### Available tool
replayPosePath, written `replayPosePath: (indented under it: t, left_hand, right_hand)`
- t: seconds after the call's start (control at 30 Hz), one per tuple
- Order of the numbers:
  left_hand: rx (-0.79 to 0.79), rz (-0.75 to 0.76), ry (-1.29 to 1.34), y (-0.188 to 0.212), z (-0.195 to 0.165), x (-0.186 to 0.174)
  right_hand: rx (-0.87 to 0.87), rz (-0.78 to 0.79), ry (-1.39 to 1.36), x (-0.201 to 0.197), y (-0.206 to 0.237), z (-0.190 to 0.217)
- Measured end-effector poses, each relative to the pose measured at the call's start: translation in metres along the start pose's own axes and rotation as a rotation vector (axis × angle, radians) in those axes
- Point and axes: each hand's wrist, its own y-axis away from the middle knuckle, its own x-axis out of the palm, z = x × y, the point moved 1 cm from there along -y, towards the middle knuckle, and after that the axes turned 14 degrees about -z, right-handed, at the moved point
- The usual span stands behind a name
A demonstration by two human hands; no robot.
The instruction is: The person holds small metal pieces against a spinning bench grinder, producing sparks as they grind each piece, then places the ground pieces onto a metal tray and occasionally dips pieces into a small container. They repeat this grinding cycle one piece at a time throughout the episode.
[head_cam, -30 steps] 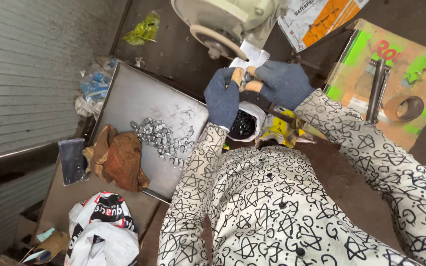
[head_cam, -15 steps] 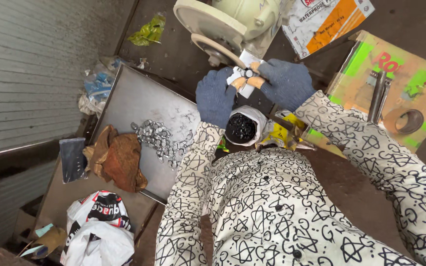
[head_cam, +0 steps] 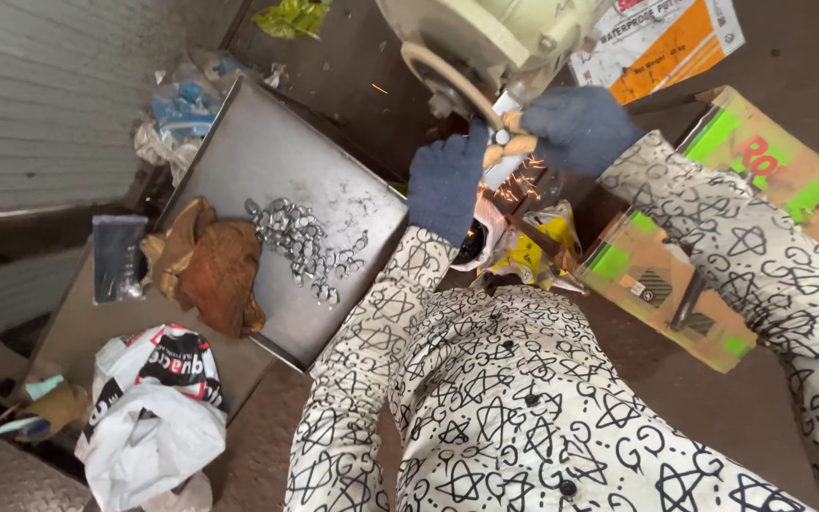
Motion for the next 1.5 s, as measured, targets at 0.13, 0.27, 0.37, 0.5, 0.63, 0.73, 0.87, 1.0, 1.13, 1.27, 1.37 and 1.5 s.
replayPosePath:
  t: [0.13,0.27,0.37,0.5,0.63,0.73,0.87,1.0,1.13,1.27,1.37,1.5]
  left_hand:
    - [-0.038,0.06,0.128,-0.005,-0.002,-0.007]
    - [-0.007,0.12,0.301,0.003,-0.01,-0.031]
    - [-0.045,0.049,0.534,0.039,-0.007,-0.056]
    - [-0.413,0.108,0.514,0.111,0.039,-0.068]
    - [-0.534,0.274,0.037,0.154,0.103,-0.043]
    - [-0.616,0.25,0.229,0.158,0.106,-0.028]
    - [-1.047,0.036,0.875,0.141,0.05,-0.027]
    - [-0.96,-0.065,1.509,0.095,-0.002,-0.05]
    - [-0.658,-0.109,0.912,0.043,-0.005,-0.06]
    - [-0.138,-0.064,0.386,-0.004,0.01,-0.041]
    - [-0.097,0.036,0.292,-0.024,0.016,-0.028]
    - [-0.129,0.034,0.355,-0.026,0.016,-0.035]
  right_hand:
    - [0.144,-0.022,-0.005,-0.005,0.002,0.014]
    - [0.618,-0.497,-0.326,0.012,0.052,0.063]
    - [1.373,-0.582,-1.377,0.066,0.101,0.099]
    - [1.712,-0.496,-1.588,0.133,0.143,0.131]
    - [1.299,0.012,-0.36,0.151,0.146,0.151]
    - [1.146,-0.009,-0.459,0.146,0.129,0.163]
    - [1.017,-0.049,-0.639,0.112,0.083,0.167]
    - [0.814,-0.349,-0.548,0.05,0.056,0.166]
    - [0.535,-0.238,-0.175,0.006,0.039,0.131]
    - [0.339,-0.214,0.168,-0.003,0.024,0.086]
    - [0.322,-0.176,0.199,-0.003,0.021,0.068]
    - [0.349,-0.116,0.122,-0.005,0.023,0.059]
